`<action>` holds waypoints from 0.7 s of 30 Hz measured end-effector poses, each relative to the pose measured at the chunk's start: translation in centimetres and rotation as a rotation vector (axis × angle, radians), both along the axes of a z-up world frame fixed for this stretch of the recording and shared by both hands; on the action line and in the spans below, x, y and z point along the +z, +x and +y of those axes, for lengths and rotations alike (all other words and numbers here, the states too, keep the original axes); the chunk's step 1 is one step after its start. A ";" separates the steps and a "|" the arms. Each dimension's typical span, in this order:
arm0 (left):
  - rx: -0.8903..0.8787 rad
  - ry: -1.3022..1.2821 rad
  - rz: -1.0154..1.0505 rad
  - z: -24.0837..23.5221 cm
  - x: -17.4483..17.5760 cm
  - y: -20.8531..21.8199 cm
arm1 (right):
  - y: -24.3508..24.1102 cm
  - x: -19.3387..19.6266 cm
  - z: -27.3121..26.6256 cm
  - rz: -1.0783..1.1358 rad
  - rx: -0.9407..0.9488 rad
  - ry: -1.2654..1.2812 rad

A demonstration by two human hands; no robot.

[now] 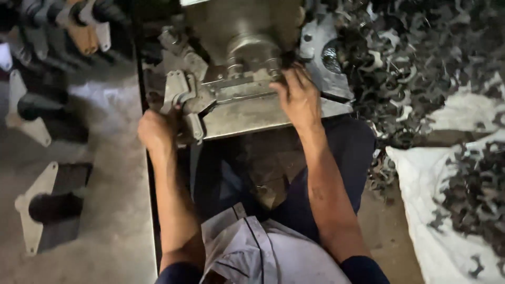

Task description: The worker is using a mechanical press to shape or assemble small metal components in a fabrication shop.

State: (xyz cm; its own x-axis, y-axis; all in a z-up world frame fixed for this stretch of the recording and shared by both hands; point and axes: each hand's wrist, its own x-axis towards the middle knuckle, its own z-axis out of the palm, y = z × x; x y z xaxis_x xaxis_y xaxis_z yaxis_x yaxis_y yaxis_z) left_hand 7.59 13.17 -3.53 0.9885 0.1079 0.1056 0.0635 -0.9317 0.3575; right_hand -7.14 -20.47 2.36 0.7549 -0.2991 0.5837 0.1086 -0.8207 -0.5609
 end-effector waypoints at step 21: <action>-0.086 -0.026 -0.298 -2.7 3.2 -3.5 | -4.5 -3.2 -6.3 0.057 0.007 0.997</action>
State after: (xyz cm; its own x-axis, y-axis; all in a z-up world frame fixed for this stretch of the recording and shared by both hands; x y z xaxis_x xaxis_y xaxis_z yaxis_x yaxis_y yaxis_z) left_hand 4.09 10.43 -0.32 0.9202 0.0314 0.3901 -0.1266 -0.9193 0.3727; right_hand -11.62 -26.73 -0.83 0.7775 -0.6281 0.0307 0.0625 0.0286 -0.9976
